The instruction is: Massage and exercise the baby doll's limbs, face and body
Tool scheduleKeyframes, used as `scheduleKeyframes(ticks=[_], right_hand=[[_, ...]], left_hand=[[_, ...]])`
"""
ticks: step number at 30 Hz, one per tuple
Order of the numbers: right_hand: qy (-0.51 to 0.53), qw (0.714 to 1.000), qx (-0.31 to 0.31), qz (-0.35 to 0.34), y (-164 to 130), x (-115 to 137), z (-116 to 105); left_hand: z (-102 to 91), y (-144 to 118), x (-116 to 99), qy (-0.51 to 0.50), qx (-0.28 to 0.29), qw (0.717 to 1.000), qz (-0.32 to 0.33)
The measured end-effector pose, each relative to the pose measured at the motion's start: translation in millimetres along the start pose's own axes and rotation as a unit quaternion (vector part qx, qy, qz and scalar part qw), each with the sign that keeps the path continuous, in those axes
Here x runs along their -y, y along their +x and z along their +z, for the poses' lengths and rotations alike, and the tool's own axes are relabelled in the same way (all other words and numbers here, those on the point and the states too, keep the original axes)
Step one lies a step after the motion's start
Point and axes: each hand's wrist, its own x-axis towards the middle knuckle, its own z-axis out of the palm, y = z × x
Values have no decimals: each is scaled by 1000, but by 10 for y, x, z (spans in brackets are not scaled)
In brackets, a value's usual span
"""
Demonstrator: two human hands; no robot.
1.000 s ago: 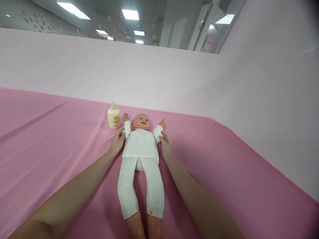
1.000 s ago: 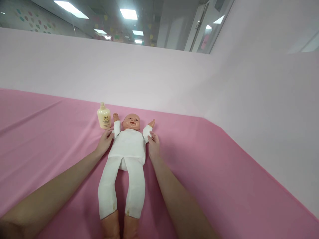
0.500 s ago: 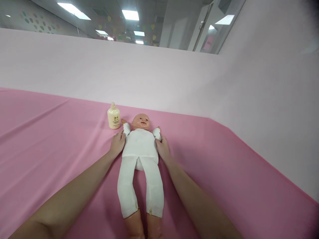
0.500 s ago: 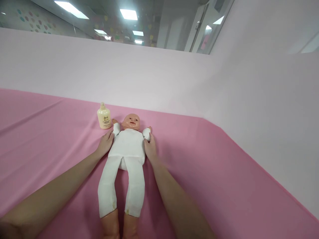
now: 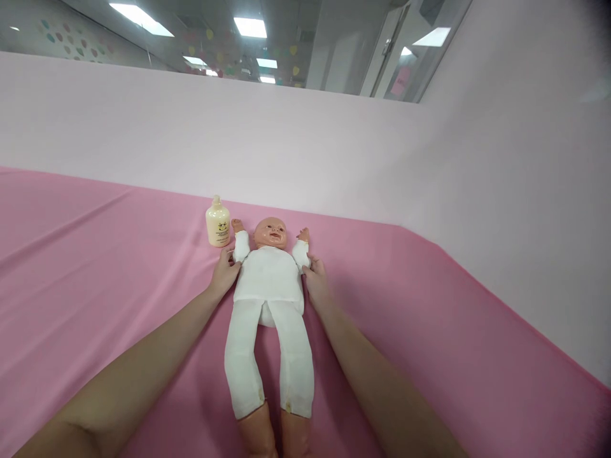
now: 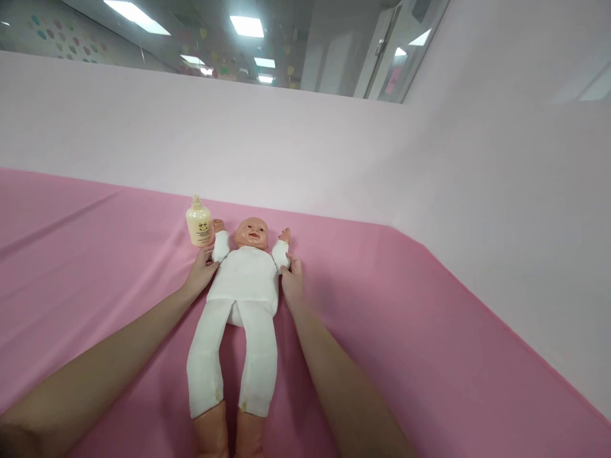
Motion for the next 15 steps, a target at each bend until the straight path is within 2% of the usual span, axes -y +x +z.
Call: scheduleKeyframes(ticks=[6, 15], right_hand=[[116, 993, -14, 24, -25, 89, 57], [124, 991, -13, 54, 73, 33, 0]], left_hand=[[17, -28, -115, -114, -5, 993, 7], [43, -22, -168, -229, -19, 973, -29]])
